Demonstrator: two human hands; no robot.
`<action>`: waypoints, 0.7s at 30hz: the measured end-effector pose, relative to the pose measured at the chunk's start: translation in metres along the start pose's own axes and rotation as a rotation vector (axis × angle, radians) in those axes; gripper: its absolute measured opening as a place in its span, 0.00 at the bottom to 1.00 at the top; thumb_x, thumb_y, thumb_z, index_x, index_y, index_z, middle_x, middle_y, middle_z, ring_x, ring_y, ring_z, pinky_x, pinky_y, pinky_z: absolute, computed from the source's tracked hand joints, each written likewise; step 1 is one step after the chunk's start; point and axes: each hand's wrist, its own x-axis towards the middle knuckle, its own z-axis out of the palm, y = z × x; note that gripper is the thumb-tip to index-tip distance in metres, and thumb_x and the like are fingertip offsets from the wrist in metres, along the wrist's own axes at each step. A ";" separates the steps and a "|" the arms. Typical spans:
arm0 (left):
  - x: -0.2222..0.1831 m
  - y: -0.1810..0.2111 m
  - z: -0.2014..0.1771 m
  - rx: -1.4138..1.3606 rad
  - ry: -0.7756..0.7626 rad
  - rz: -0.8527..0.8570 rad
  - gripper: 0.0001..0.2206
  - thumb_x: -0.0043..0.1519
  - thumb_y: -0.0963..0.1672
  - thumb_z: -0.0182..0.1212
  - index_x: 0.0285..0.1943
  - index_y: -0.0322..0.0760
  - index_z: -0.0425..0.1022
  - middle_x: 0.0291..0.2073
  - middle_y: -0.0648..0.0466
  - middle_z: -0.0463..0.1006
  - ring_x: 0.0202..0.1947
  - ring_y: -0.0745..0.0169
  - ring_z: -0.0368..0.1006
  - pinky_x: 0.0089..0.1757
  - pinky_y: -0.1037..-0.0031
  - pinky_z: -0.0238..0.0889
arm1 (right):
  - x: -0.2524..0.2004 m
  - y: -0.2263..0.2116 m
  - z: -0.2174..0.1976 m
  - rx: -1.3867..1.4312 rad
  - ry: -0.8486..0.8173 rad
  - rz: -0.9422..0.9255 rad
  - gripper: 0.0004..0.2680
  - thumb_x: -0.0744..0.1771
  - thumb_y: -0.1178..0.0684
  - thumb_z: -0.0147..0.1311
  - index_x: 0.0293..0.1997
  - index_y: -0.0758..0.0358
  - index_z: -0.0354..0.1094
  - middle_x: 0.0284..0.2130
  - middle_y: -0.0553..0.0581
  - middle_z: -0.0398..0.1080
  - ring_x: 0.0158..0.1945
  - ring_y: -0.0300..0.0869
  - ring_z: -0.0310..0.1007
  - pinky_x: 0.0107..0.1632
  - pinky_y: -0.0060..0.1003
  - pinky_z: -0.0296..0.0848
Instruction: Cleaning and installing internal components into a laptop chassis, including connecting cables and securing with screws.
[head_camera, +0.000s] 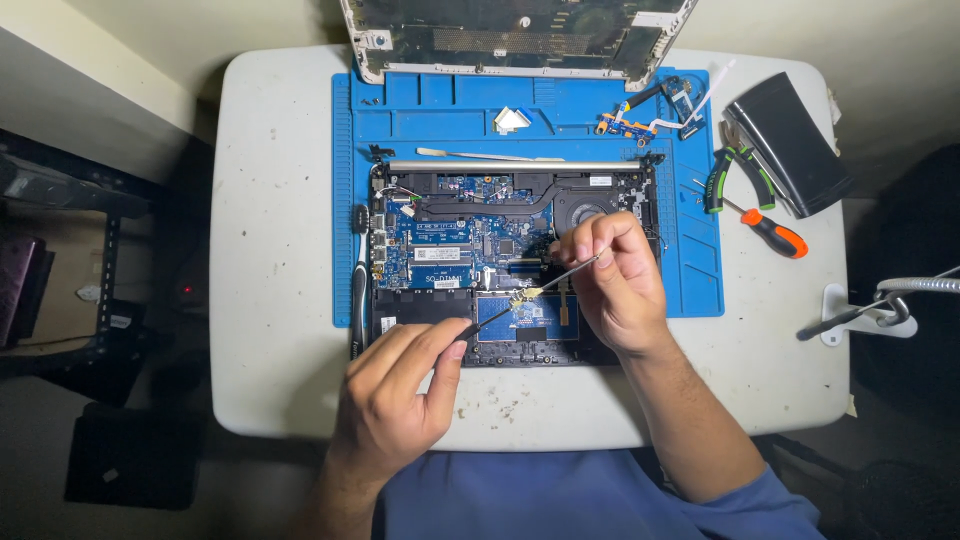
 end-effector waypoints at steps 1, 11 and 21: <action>0.001 0.000 -0.002 0.001 0.000 0.001 0.07 0.66 0.37 0.55 0.48 0.27 0.78 0.37 0.49 0.82 0.33 0.57 0.77 0.39 0.71 0.72 | 0.000 -0.001 0.001 0.001 -0.001 -0.001 0.03 0.73 0.52 0.48 0.44 0.55 0.58 0.38 0.50 0.62 0.44 0.40 0.63 0.59 0.39 0.66; 0.002 -0.003 -0.008 0.286 0.101 0.130 0.06 0.63 0.36 0.67 0.48 0.32 0.83 0.36 0.52 0.79 0.27 0.58 0.69 0.30 0.73 0.65 | 0.002 0.000 0.003 -0.120 0.037 0.038 0.02 0.73 0.55 0.47 0.44 0.58 0.61 0.38 0.52 0.64 0.41 0.37 0.62 0.56 0.36 0.66; 0.002 -0.008 -0.005 0.237 0.078 0.107 0.07 0.63 0.36 0.67 0.48 0.28 0.81 0.37 0.49 0.81 0.29 0.56 0.71 0.32 0.71 0.67 | -0.001 0.012 -0.002 -0.031 0.163 0.136 0.05 0.71 0.53 0.55 0.44 0.63 0.68 0.33 0.52 0.65 0.38 0.37 0.67 0.52 0.33 0.71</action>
